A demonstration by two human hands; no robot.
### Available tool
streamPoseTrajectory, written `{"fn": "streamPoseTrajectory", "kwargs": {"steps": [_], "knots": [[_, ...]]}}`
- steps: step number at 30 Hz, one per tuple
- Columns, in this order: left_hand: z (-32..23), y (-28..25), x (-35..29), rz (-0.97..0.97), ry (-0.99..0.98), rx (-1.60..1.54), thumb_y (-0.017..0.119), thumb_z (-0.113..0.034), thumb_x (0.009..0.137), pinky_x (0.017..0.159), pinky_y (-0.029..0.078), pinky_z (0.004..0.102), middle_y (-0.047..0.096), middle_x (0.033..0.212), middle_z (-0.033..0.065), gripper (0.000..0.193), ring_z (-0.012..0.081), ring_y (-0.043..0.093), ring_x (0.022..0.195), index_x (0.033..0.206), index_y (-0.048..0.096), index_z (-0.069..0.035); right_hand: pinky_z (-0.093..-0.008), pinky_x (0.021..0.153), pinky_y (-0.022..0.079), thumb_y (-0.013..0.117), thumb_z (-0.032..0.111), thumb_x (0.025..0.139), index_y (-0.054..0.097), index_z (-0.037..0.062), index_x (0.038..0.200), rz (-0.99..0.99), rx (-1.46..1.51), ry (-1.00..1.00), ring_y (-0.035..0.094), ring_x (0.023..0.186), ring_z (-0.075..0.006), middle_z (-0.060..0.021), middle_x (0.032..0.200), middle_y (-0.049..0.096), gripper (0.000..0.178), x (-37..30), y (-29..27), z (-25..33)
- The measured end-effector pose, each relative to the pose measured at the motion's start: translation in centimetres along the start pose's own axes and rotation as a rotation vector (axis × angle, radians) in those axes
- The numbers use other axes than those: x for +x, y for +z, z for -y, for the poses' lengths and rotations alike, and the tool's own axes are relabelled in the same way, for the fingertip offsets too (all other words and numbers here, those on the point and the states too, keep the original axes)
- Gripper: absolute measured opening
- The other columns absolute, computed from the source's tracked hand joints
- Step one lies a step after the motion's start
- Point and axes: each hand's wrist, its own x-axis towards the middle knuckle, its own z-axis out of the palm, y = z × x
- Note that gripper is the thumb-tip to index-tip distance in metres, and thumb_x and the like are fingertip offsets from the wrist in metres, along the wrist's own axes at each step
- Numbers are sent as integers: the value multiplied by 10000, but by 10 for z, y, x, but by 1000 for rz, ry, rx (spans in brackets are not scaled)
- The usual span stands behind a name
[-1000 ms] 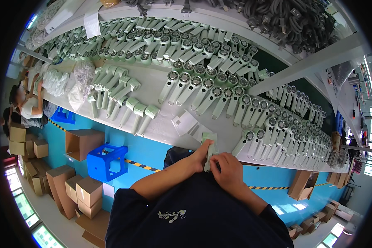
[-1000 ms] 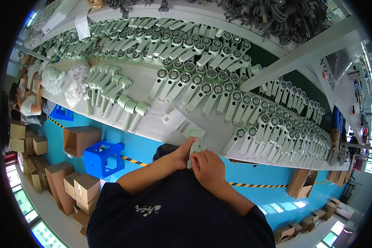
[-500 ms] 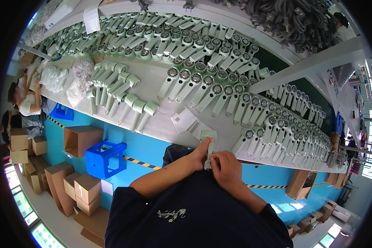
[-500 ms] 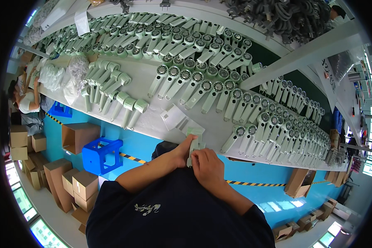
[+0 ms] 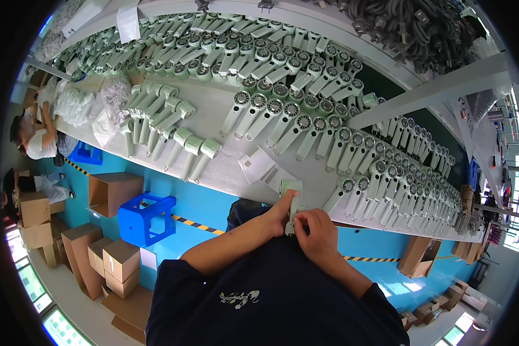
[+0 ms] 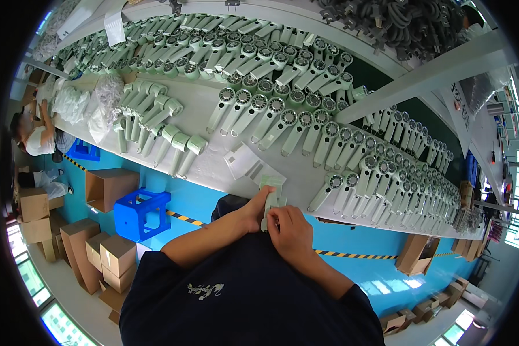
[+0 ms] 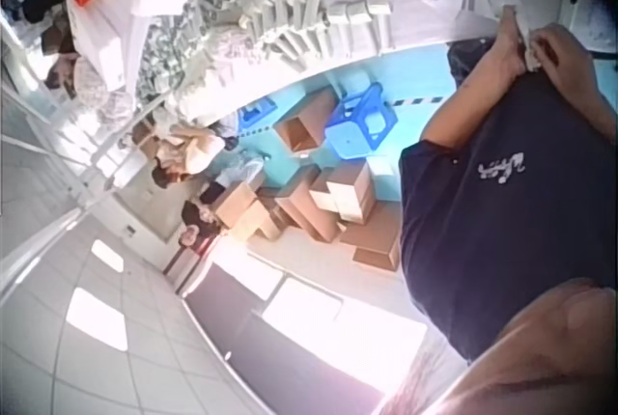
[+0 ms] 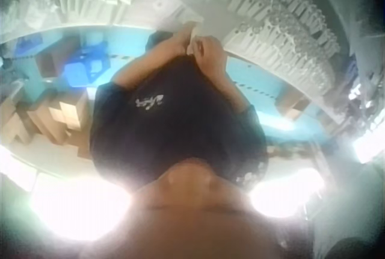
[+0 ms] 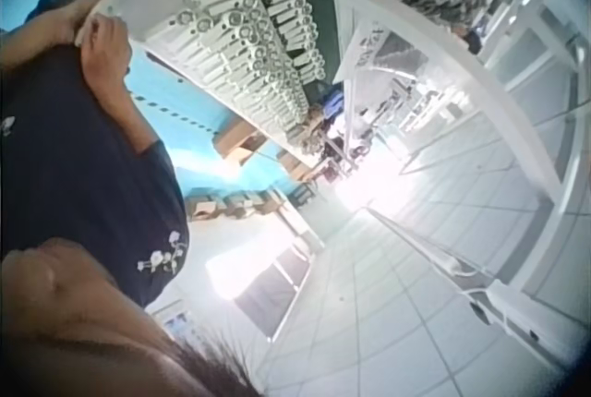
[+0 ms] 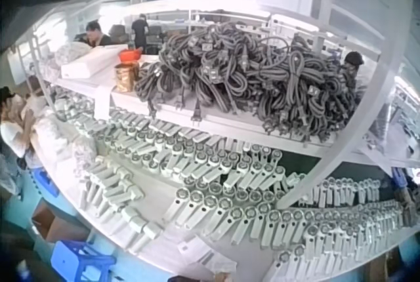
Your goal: Apply protective film or labels to plastic electronic components on a production line.
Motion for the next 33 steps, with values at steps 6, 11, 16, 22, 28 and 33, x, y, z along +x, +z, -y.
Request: {"fn": "streamPoseTrajectory", "kwargs": {"steps": [6,11,16,22,28,33], "knots": [[1,-2,4,-1,8,-5,428,-536,847,830,472,385,605,1045,71,521,232,576,949,1115,567,-111,-321,567,477,680,20,748,592,40,842,9,2,12,590,677,-231,-74,775,573,129,1,-1,0],[1,-3,3,14,21,-2,426,-538,848,858,468,386,598,1093,76,539,236,574,993,1150,554,-110,-333,568,470,683,32,752,591,47,844,14,-37,-42,582,680,-244,-74,778,571,130,3,-1,-1],[1,-1,2,18,29,7,421,-533,853,871,464,382,600,1102,79,539,239,575,1008,1154,554,-105,-337,572,473,684,45,758,594,53,846,34,-72,-53,583,686,-250,-72,784,571,127,3,-2,1],[3,-7,9,9,26,-27,416,-529,855,838,472,382,613,1027,77,511,241,584,946,1091,572,-104,-330,570,479,686,41,756,596,55,845,31,-64,-45,593,687,-237,-67,780,572,127,4,-2,1],[2,-4,6,4,23,-19,425,-533,848,788,477,375,602,965,71,493,234,574,877,1025,579,-100,-318,559,476,689,36,751,598,52,843,21,-38,2,593,667,-219,-62,763,571,130,2,0,1],[3,-2,5,-18,38,-17,434,-540,841,787,478,371,599,955,74,496,234,573,874,1016,577,-99,-325,546,464,679,77,764,592,91,829,-3,-15,41,580,673,-213,-43,754,549,110,1,1,1]]}}
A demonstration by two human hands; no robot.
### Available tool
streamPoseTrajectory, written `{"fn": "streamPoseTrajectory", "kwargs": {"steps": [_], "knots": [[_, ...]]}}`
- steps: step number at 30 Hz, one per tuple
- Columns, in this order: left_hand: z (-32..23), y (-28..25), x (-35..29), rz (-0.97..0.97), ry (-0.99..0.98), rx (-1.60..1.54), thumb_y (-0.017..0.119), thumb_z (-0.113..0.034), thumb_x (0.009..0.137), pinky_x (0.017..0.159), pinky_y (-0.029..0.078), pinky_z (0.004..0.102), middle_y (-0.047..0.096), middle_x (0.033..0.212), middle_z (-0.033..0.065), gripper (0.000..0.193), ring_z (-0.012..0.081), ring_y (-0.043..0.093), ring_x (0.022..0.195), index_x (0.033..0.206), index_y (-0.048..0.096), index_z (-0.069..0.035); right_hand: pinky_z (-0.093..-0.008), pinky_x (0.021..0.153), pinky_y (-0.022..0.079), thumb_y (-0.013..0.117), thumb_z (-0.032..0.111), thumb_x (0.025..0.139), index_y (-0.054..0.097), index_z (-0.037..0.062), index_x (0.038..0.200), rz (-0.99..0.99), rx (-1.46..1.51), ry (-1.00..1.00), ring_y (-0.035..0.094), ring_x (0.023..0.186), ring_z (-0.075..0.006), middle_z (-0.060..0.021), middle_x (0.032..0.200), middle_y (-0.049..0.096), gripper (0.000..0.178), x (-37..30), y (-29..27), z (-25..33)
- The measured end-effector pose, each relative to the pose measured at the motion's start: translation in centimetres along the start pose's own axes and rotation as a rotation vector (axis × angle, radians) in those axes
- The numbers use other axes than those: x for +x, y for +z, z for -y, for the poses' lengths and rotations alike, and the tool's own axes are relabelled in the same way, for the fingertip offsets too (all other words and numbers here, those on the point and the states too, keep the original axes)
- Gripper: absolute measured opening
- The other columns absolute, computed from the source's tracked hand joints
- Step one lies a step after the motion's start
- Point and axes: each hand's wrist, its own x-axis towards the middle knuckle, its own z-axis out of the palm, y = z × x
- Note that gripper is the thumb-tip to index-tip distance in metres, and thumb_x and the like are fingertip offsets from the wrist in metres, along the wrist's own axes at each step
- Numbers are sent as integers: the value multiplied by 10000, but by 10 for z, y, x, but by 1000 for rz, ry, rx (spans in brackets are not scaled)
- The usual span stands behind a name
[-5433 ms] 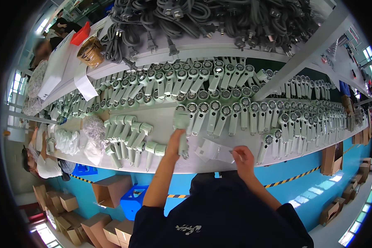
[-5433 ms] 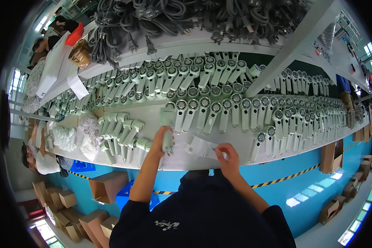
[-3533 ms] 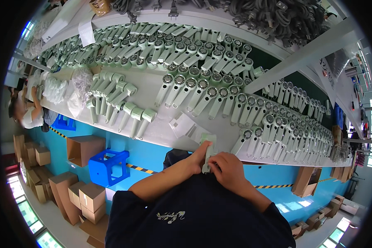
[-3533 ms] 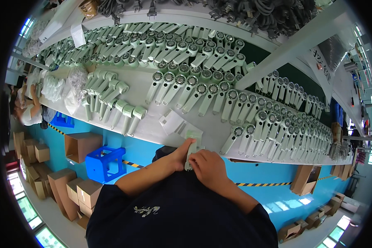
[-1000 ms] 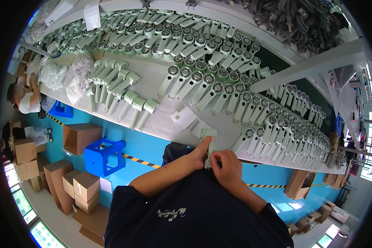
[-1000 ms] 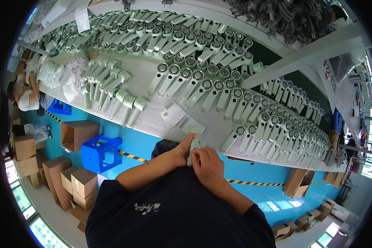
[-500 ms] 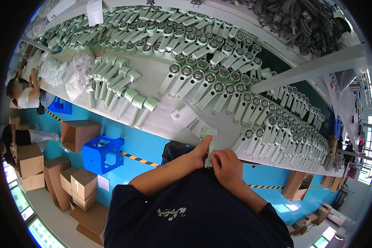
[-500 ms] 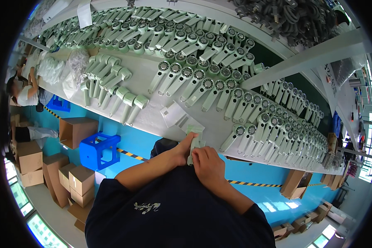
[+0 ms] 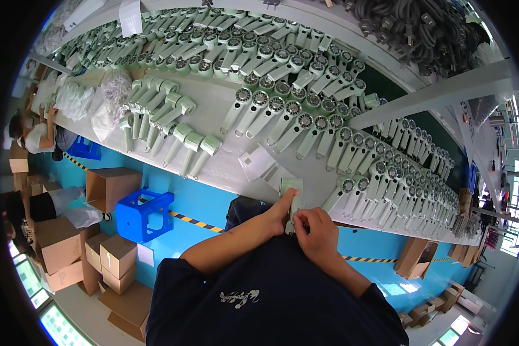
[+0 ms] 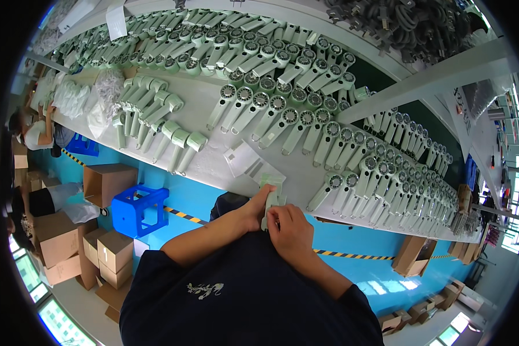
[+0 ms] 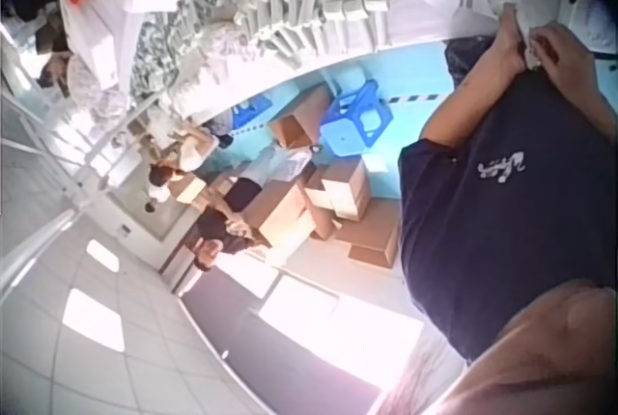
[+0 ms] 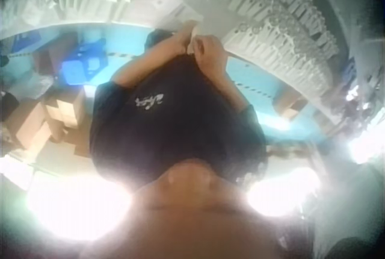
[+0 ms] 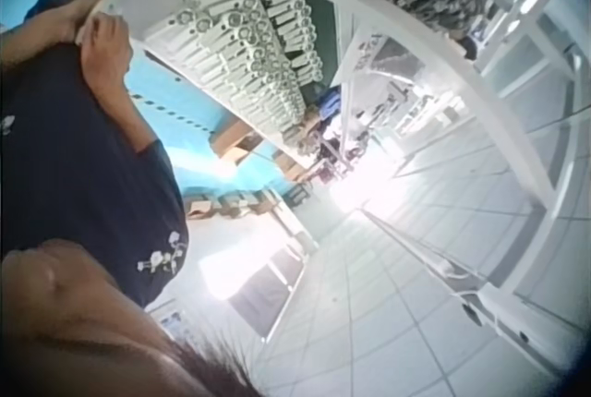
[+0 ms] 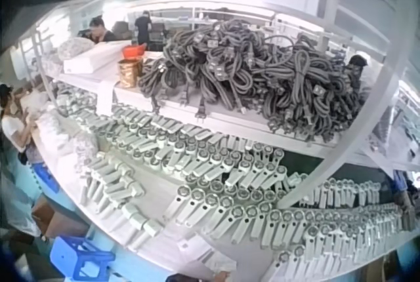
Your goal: Apply protective film or labels to plastic electronic components on a production line.
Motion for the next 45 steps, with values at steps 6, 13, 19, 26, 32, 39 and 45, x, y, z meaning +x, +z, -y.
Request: {"fn": "streamPoseTrajectory", "kwargs": {"steps": [6,13,19,26,32,39,45], "knots": [[0,1,0,-6,-25,1,432,-545,843,796,478,368,597,947,79,497,235,573,875,1012,575,-99,-331,548,463,680,88,765,597,92,830,0,-42,-5,580,665,-216,-42,755,557,105,-1,1,-2],[1,-4,-7,2,12,75,411,-558,856,617,497,401,587,882,74,519,229,576,738,1013,575,-91,-291,545,451,677,80,787,598,58,849,32,67,274,562,610,-176,-46,767,586,103,10,-16,-4],[-2,2,-13,-16,22,74,418,-553,857,583,494,382,584,813,53,492,216,579,705,1013,582,-116,-286,780,474,763,81,708,551,10,1077,8,354,42,578,875,-185,-94,1055,570,432,19,-22,-30],[-8,-11,-8,107,57,-14,456,-509,858,694,515,350,599,936,49,432,210,603,773,1070,559,-147,-337,808,483,831,263,639,499,49,1198,179,368,58,569,986,-247,-116,1145,522,685,27,11,-33],[16,-37,21,630,219,-301,530,-415,881,775,519,366,638,1041,57,373,206,628,885,1121,568,-132,-348,820,481,845,266,634,471,41,1244,138,673,317,524,1058,-224,-95,1167,508,750,3,45,-44],[23,-14,16,162,115,-278,571,-488,819,634,498,327,613,812,26,396,184,579,716,955,610,-117,-405,955,367,723,277,719,343,-20,1346,-148,578,59,430,1175,-299,-165,1334,401,791,2,36,-42],[13,-34,24,189,155,-261,597,-513,802,615,501,321,614,779,24,391,194,576,668,879,615,-130,-422,982,335,738,369,705,310,-37,1353,-107,311,-163,388,1211,-344,-208,1331,367,876,8,44,-37]]}}
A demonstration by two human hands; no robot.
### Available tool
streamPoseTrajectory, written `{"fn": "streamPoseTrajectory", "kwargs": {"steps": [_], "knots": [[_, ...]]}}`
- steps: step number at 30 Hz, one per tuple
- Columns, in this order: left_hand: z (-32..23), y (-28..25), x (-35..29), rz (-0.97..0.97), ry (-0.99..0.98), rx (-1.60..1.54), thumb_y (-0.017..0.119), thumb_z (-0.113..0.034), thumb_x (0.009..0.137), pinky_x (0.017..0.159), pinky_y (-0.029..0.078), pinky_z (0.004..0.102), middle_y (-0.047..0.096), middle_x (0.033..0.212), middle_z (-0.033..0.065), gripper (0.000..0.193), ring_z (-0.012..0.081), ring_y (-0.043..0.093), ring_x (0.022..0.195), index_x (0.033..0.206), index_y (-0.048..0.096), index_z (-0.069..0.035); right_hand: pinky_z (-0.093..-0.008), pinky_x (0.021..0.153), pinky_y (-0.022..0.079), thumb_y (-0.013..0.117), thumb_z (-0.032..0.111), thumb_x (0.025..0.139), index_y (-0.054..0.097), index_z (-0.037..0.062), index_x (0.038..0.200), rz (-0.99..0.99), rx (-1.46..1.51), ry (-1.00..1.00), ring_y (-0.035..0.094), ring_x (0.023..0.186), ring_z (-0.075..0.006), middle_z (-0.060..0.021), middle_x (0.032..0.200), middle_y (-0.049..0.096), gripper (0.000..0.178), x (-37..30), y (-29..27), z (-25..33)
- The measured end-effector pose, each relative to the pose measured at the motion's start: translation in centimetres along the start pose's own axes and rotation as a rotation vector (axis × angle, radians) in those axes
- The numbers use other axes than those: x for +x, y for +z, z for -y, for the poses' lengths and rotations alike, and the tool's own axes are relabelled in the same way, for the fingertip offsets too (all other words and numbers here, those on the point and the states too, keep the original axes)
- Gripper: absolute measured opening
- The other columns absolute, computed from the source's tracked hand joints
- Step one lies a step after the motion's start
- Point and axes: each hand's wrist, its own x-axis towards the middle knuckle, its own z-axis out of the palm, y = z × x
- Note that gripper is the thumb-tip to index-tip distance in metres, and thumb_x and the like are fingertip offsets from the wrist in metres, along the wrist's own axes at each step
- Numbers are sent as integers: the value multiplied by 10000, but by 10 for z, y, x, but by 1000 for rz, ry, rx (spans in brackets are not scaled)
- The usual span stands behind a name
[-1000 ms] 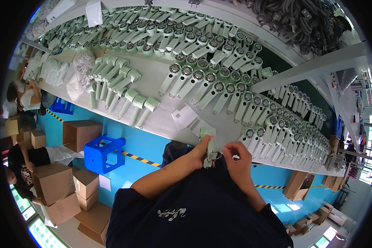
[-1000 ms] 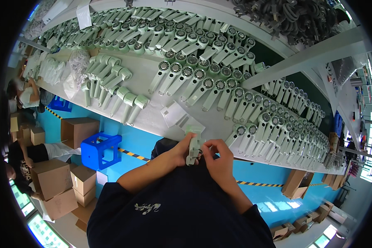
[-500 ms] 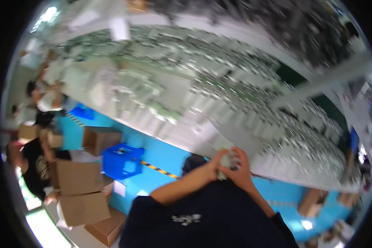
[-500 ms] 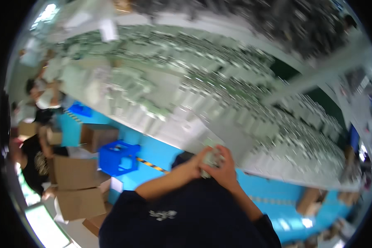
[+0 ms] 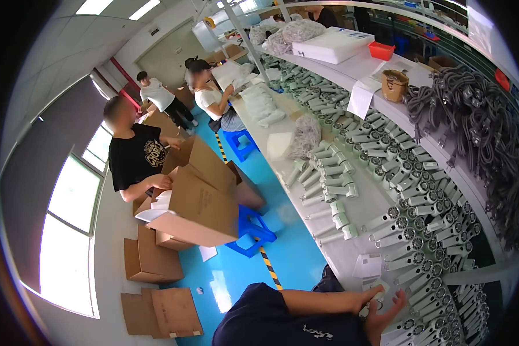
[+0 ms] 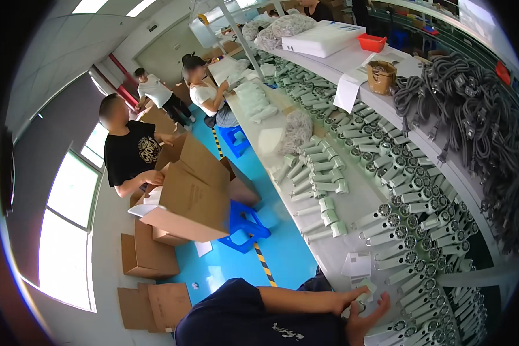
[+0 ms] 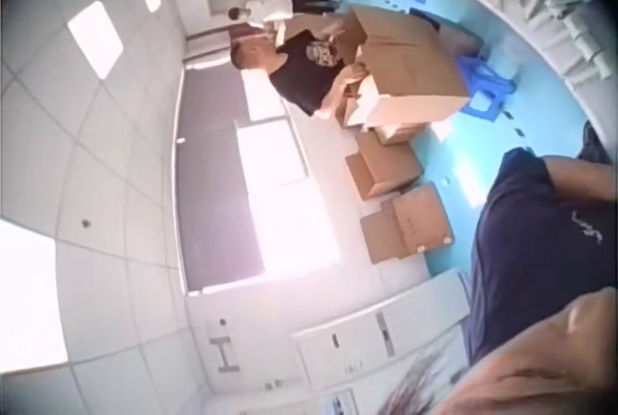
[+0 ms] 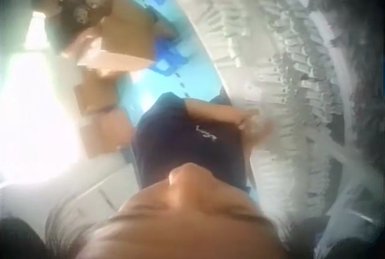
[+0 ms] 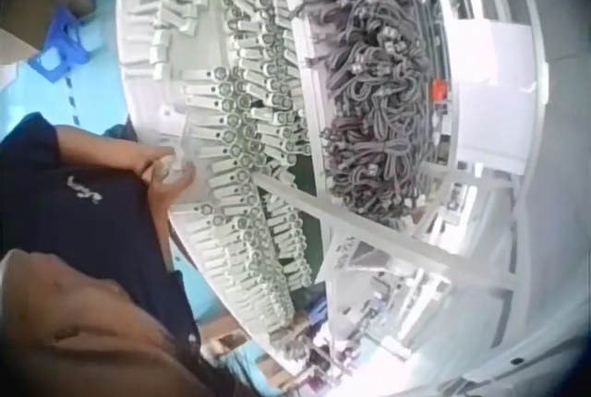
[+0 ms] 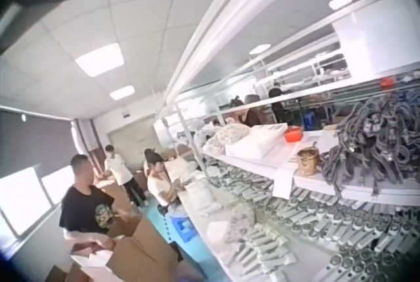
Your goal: Apply protective film or labels to plastic electronic components on a production line.
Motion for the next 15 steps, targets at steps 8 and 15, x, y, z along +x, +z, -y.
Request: {"fn": "streamPoseTrajectory", "kwargs": {"steps": [8,15], "knots": [[-25,10,5,-66,-120,82,481,-609,843,858,508,413,639,1027,72,550,237,621,945,1076,610,-128,-423,914,409,655,351,799,385,-50,1286,-85,70,41,454,1102,-361,-229,1250,428,686,2,7,-22],[9,-15,94,-44,-92,323,469,-558,835,840,492,406,622,1060,82,507,258,604,943,1114,581,-150,-387,845,457,499,108,894,431,-39,1262,-282,-105,228,546,993,-311,-211,1212,465,402,-18,17,-71]]}}
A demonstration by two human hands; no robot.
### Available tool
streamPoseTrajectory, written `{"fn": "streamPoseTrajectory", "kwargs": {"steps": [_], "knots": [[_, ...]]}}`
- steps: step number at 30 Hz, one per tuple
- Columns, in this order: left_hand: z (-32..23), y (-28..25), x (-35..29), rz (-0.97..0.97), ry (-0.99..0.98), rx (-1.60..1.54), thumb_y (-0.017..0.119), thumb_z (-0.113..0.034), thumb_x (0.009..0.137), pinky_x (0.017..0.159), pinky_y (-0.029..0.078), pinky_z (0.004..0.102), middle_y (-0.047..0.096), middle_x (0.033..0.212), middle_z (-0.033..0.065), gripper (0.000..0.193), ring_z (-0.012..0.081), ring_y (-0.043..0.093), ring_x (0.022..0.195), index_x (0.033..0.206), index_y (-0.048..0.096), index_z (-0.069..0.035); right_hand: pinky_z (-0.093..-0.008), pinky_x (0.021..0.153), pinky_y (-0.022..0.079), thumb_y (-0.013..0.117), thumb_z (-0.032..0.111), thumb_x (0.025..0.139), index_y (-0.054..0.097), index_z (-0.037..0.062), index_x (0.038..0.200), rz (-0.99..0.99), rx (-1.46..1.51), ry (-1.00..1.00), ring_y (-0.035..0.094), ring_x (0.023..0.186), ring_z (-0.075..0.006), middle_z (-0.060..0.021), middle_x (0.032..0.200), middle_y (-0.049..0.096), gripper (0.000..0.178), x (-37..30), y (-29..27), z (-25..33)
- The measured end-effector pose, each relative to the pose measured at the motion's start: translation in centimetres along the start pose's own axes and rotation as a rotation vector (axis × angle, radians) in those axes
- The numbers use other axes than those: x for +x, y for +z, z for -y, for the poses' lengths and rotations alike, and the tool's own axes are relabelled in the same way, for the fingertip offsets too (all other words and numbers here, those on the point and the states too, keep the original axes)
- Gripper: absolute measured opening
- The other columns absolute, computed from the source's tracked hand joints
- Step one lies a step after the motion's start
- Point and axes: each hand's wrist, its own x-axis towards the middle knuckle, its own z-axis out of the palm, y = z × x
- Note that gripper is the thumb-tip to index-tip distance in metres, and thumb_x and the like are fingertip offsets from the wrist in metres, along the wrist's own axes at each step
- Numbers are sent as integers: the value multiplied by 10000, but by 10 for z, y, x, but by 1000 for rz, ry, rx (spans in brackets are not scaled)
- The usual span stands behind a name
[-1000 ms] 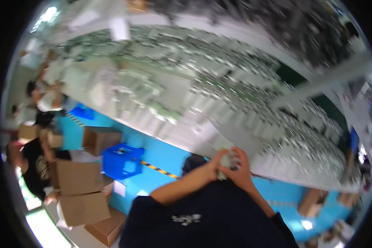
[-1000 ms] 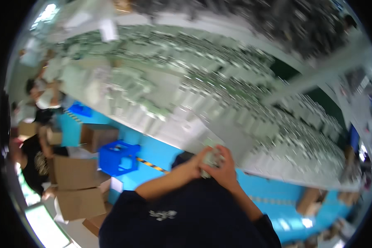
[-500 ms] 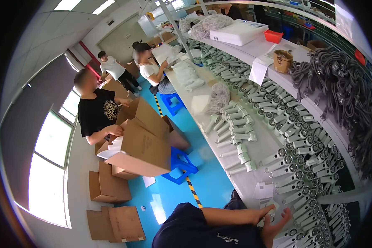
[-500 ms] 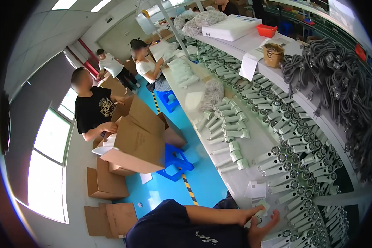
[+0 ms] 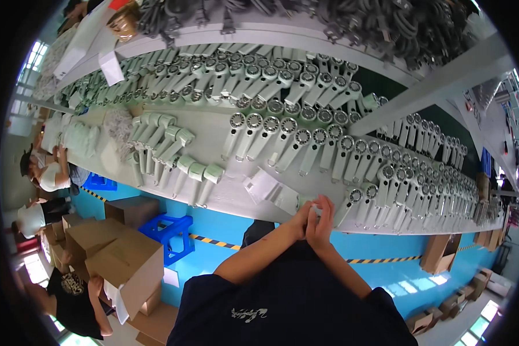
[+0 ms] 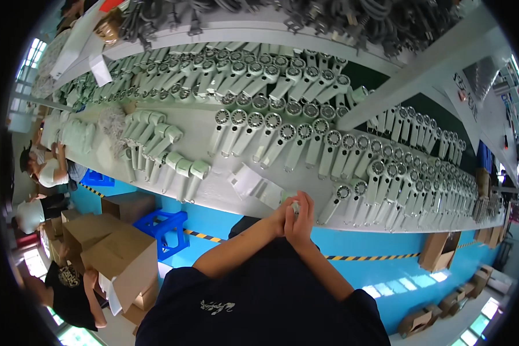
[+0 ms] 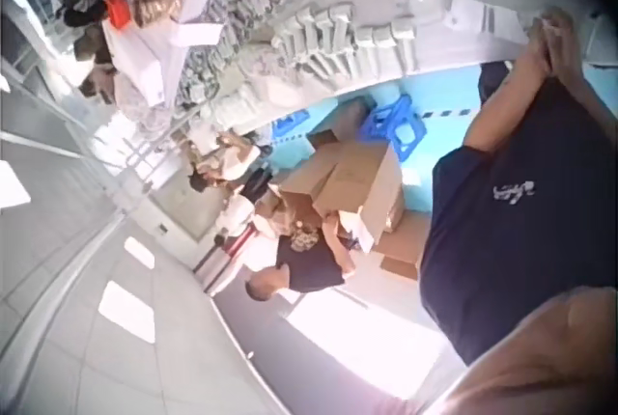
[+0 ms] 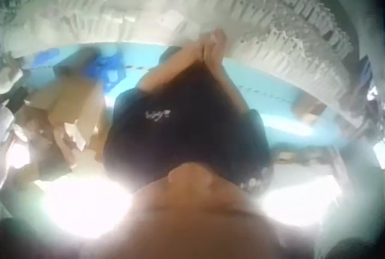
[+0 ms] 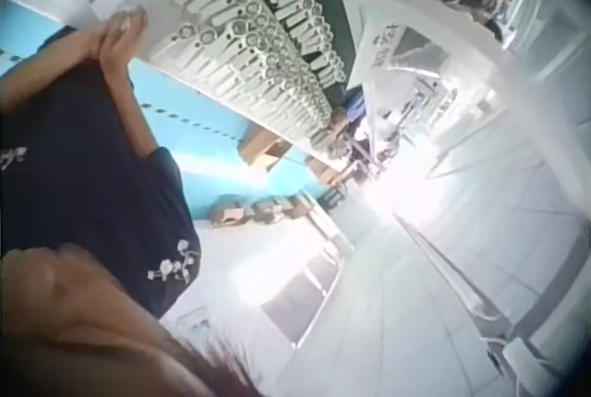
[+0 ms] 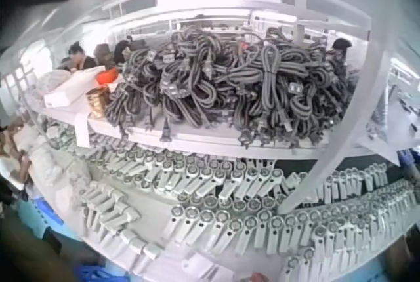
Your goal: Apply protective film or labels to plastic electronic components on a production line.
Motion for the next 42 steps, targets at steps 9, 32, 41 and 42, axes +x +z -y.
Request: {"fn": "streamPoseTrajectory", "kwargs": {"steps": [9,32,41,42], "knots": [[-1,1,7,-41,-53,4,420,-619,858,947,445,445,582,1173,81,623,243,561,1098,1219,519,-121,-411,895,450,482,141,910,482,27,1242,20,-76,264,535,1061,-355,-188,1214,507,351,15,15,-27],[69,-74,35,149,432,882,757,-24,710,882,491,368,580,1043,75,660,202,572,997,1237,364,-81,-364,883,429,460,86,911,509,16,1228,158,-147,138,555,968,-285,-155,1088,573,328,30,22,-57],[14,8,-52,-419,518,1559,769,-346,643,941,415,464,444,1218,265,592,434,472,1118,1152,559,-127,-347,741,499,534,154,908,551,76,1184,178,-1,426,632,896,-244,-103,1096,612,287,43,23,-56],[13,2,-48,-368,720,1623,771,-316,620,978,375,480,375,1293,266,559,436,402,1194,1112,593,-118,-339,727,498,547,183,908,552,69,1184,196,20,455,636,872,-224,-99,1091,618,299,44,22,-58]]}}
